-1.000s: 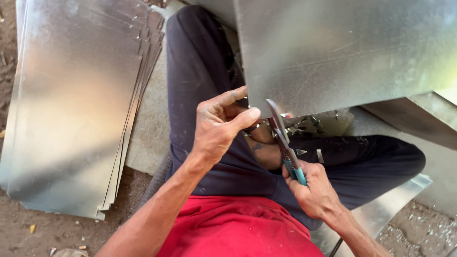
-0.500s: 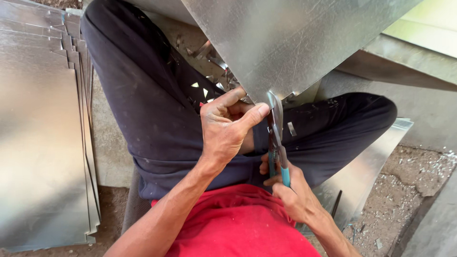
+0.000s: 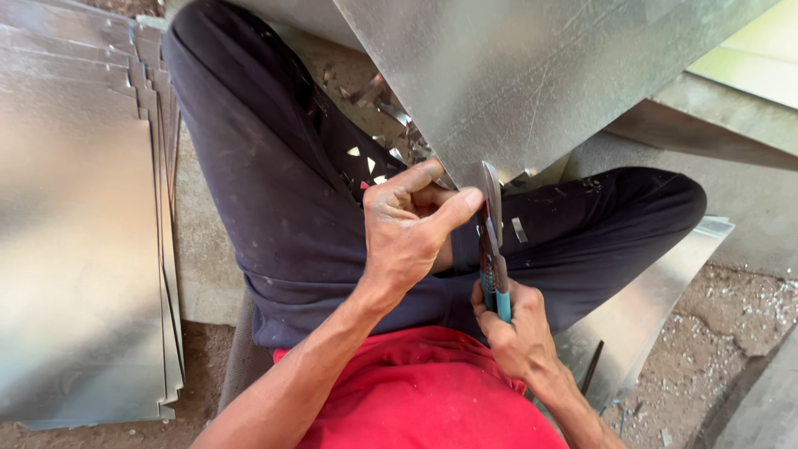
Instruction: The person cuts a metal sheet using metal shears. They sit on the ground and make a series of precise cuts along the edges and corners of the metal, removing small strips and larger sections.
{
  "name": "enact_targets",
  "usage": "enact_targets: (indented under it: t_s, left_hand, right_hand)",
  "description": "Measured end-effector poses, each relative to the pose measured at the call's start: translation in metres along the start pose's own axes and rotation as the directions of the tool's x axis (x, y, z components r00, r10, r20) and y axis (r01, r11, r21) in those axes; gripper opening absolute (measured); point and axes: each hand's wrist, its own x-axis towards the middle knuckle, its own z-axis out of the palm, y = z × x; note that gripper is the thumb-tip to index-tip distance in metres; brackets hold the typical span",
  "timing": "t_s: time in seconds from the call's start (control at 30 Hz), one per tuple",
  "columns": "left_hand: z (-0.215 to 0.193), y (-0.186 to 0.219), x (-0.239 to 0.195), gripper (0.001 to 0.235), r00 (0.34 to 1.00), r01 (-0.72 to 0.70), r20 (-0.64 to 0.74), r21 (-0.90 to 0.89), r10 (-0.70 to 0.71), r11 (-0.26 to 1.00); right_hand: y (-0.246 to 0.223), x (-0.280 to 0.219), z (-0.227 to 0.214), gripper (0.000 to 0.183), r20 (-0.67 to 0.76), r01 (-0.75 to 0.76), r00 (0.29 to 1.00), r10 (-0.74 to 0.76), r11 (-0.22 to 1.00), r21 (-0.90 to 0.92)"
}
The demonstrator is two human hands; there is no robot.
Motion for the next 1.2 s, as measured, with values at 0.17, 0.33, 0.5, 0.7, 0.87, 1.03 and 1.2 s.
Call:
enact_targets:
  t_s: [0.17,0.33,0.5,0.7,0.87,1.03,1.2]
  left_hand:
    - [-0.015,-0.019,0.014,0.029,0.986,0.02,0.165,-0.294,0.03,0.956]
    - [-0.005,-0.056,0.027,0.042,0.957,-0.132,0.221,-0.243,0.188,0.961]
    - [-0.012,-0.039,0.039,0.048,0.961,-0.073,0.27,0.043,0.059,0.996]
    - [-0.02,0.007,0.035,0.04,0.849,-0.517,0.389,0.47,0.358,0.715]
    - [-0.016,-0.018,0.029,0.015,0.717,-0.626,0.266,0.651,0.644,0.428]
    - [-0.037,-0.045,0.06,0.007,0.951,0.123,0.306,-0.279,-0.033,0.952]
    - [-0.036,-0.027,0.054,0.025,0.914,-0.405,0.224,0.425,0.34,0.81]
  right_hand:
    - [0.026,-0.013,-0.008,0.035,0.115,-0.026,0.993,-0.002,0.971,0.236]
    - [0.079,-0.035,0.007,0.027,0.051,-0.128,0.992,0.118,0.906,0.404]
    - [0.113,-0.033,0.021,0.029,-0.009,-0.133,0.985,0.171,0.794,0.593]
    - [0.113,-0.026,0.02,0.03,0.014,-0.144,0.984,0.177,0.749,0.647]
    - [0.107,-0.02,0.018,0.03,0.036,-0.147,0.986,0.161,0.758,0.636]
    - [0.108,-0.02,0.017,0.03,0.042,-0.148,0.986,0.159,0.749,0.646]
    - [0.11,-0.018,0.019,0.031,0.046,-0.163,0.983,0.177,0.739,0.654]
